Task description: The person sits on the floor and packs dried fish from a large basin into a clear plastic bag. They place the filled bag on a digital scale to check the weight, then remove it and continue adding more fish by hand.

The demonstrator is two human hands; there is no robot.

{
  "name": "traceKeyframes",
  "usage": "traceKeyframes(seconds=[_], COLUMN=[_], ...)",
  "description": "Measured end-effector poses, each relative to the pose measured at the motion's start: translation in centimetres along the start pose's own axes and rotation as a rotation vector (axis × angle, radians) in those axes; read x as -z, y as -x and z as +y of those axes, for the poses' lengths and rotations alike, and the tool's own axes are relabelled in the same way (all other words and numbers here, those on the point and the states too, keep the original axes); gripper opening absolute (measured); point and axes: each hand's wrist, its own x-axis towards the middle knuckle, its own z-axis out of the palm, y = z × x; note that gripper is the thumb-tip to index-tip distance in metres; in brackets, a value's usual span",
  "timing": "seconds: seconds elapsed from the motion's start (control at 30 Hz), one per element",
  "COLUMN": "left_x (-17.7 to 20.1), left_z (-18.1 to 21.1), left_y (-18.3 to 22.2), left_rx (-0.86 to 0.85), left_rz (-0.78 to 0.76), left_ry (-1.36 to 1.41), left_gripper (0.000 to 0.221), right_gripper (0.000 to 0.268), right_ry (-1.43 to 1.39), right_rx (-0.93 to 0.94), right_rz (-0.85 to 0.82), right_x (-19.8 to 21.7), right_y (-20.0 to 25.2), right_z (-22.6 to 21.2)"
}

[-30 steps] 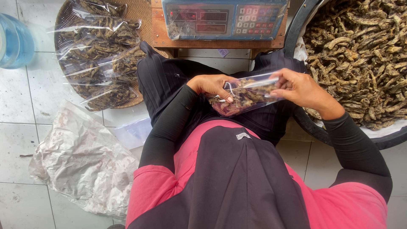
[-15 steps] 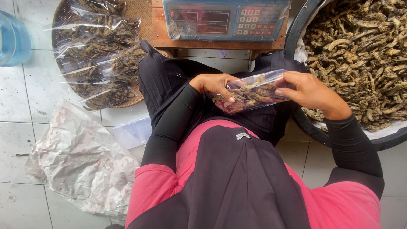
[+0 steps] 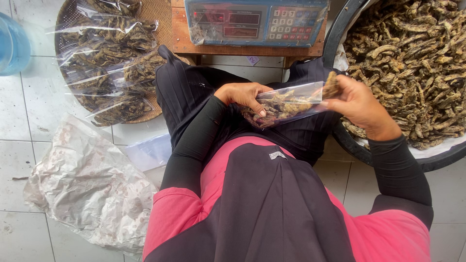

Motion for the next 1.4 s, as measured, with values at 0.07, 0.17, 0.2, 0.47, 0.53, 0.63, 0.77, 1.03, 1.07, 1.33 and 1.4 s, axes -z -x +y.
traceKeyframes(seconds=[0.07,0.17,0.2,0.47,0.53,0.63,0.77,1.03,1.07,1.33,1.4], left_x=[-0.1,-0.3,-0.3,-0.2,0.2,0.8,1.4,0.6,0.3,-0.2,-0.2], left_z=[0.1,0.4,0.7,1.6,1.3,0.4,-0.5,-0.3,-0.2,-0.2,-0.4], left_y=[0.1,0.6,0.7,1.4,1.1,0.6,0.3,-0.2,-0.2,-0.5,-0.5], left_rx=[-0.003,-0.008,-0.013,-0.02,-0.038,-0.066,-0.079,-0.032,-0.036,-0.006,-0.033], left_rz=[0.025,0.061,0.073,0.105,0.103,0.121,0.099,-0.011,-0.018,-0.013,-0.022], left_ry=[-0.063,-0.104,-0.112,-0.174,-0.176,-0.202,-0.16,-0.091,-0.095,0.005,0.038], left_gripper=[0.076,0.071,0.07,0.067,0.067,0.068,0.069,0.078,0.079,0.081,0.079], right_gripper=[0.039,0.045,0.053,0.051,0.047,0.04,0.038,0.036,0.034,0.027,0.02], right_ry=[0.007,0.015,0.047,0.349,0.418,0.664,1.177,1.033,1.009,0.789,0.56], right_rx=[-0.01,0.005,0.02,0.015,0.009,0.039,0.153,0.352,0.368,0.299,0.15], right_rz=[-0.007,0.072,0.102,0.153,0.23,0.299,0.336,0.274,0.227,0.008,-0.037], right_x=[-0.4,-0.5,-0.2,0.9,1.4,2.1,2.3,3.0,2.9,1.0,0.4], right_y=[-0.7,-0.7,-0.5,1.6,1.8,2.3,3.0,3.6,3.2,-0.5,-1.4], right_z=[0.2,0.3,0.1,-0.5,-0.5,-0.7,-1.1,-2.8,-2.6,-0.4,-0.4])
